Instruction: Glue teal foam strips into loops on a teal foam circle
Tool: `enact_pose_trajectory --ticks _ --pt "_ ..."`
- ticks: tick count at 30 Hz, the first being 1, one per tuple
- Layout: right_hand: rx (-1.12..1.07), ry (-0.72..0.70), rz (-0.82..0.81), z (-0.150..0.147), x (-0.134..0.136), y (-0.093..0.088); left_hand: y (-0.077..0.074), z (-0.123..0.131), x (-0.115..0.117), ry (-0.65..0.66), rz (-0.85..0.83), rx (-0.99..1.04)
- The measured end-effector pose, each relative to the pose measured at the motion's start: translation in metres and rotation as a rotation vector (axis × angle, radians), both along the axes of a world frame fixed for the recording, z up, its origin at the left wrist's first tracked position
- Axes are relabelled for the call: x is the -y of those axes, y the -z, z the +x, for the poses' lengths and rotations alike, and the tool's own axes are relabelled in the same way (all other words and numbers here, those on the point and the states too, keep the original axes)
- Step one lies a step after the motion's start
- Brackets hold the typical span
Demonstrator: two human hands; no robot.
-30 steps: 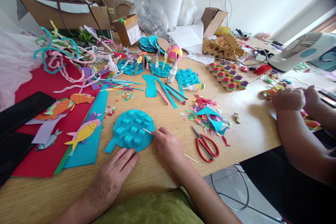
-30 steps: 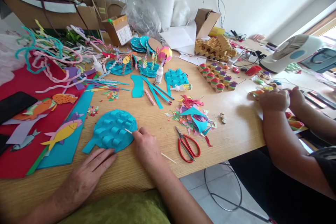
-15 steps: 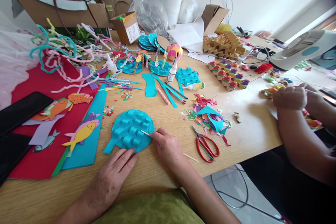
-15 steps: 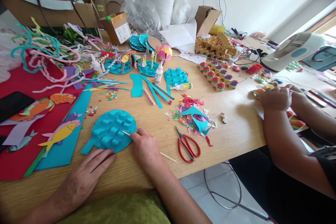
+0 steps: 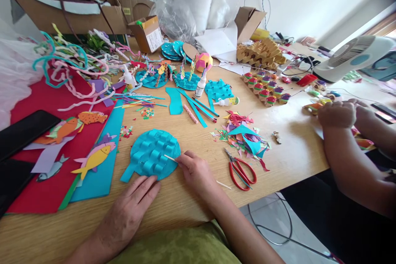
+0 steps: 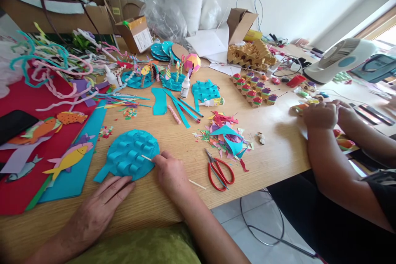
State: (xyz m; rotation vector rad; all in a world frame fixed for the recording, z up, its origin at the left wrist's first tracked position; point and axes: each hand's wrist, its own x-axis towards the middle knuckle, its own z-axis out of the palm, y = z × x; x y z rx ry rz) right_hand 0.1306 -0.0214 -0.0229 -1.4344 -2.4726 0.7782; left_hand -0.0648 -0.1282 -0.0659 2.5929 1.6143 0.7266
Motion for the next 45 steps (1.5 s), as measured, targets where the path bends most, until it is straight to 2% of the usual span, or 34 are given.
enact_pose_trajectory --ticks 4,9,20,25,29,33,40,45 --pt "-0.023 0.028 0.025 0.001 -0.001 0.000 -0.001 -0.001 -0.001 -0.002 0.019 0.009" --pt "0.074 0.018 0.037 -0.001 -0.002 0.000 -0.001 -0.001 -0.002 0.006 0.039 -0.022" --pt "0.110 0.002 0.003 -0.003 -0.002 -0.004 0.002 -0.001 0.001 -0.010 -0.020 0.050" --pt "0.025 0.000 -0.010 0.000 0.000 -0.004 0.000 -0.001 0.000 -0.003 -0.031 0.022" --pt "-0.105 0.050 0.046 0.007 0.002 -0.007 0.002 0.000 0.000 -0.007 0.001 0.021" --pt "0.006 0.106 0.063 0.009 -0.003 -0.009 0.003 0.001 -0.001 -0.010 0.013 0.028" --pt "0.151 0.053 0.073 0.002 -0.015 -0.004 0.000 0.002 -0.002 -0.020 0.054 -0.028" --pt "0.179 0.040 0.076 0.000 -0.018 -0.003 0.002 0.001 -0.001 -0.014 0.021 0.016"
